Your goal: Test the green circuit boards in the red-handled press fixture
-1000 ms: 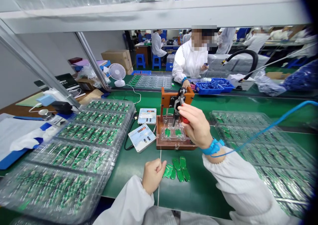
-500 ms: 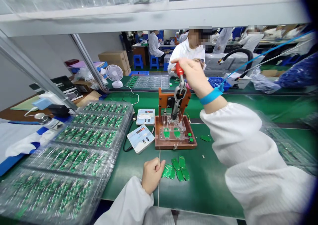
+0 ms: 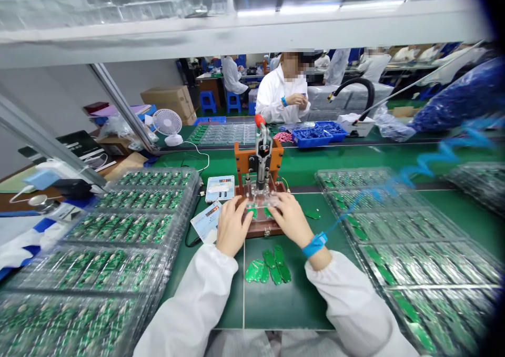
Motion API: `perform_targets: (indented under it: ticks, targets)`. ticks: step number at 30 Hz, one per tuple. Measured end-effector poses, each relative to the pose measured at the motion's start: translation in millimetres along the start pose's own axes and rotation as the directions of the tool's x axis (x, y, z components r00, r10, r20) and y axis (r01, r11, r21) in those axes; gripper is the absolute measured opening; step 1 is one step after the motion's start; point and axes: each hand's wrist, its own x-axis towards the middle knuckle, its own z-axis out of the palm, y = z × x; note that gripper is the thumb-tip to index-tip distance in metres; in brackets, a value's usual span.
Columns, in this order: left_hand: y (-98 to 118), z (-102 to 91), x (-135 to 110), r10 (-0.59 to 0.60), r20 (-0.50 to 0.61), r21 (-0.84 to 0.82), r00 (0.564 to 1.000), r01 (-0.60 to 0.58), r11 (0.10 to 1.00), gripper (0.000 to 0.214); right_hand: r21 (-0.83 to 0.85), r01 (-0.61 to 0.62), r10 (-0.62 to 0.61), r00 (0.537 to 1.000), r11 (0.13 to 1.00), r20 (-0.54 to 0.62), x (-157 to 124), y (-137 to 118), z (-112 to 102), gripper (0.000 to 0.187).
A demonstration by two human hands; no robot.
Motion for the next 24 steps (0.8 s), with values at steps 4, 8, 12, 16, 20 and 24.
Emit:
perform_targets:
  ticks: [4,8,12,16,20,24]
  targets:
    - [-0.6,5.6,11.5,-0.001,0.020,-0.072,1.000,0.002,0.997,0.025,0.034,-0.053,0.051,0.996,0.998,0.070,4.0,-5.9,5.7,0.014]
    - [1.3,0.1,-3.3,-0.103,-0.080,-0.264,0.991,0.079,0.961,0.024,0.110,-0.158,0.145,0.982,0.981,0.122,4.7,-12.8,-6.1,0.016]
    - [7.7,-1.6,-33.6,-0.235,-0.055,-0.397,0.970,0.195,0.897,0.030,0.220,-0.287,0.243,0.948,0.932,0.207,-21.4,-24.4,-16.6,0.013]
    - [25.0,-2.0,-56.9,-0.242,0.102,-0.494,0.965,0.260,0.830,0.034,0.308,-0.366,0.267,0.909,0.878,0.320,-59.2,-38.4,-19.5,0.014]
    - [39.8,-9.8,-66.1,-0.041,0.216,-0.476,0.976,0.142,0.868,0.026,0.289,-0.415,0.301,0.881,0.863,0.365,-83.4,-45.0,-33.5,0.011]
    - [33.8,-17.4,-77.3,0.059,0.216,-0.410,0.975,0.036,0.912,0.022,0.150,-0.405,0.356,0.894,0.902,0.270,-67.3,-19.1,-85.4,0.013]
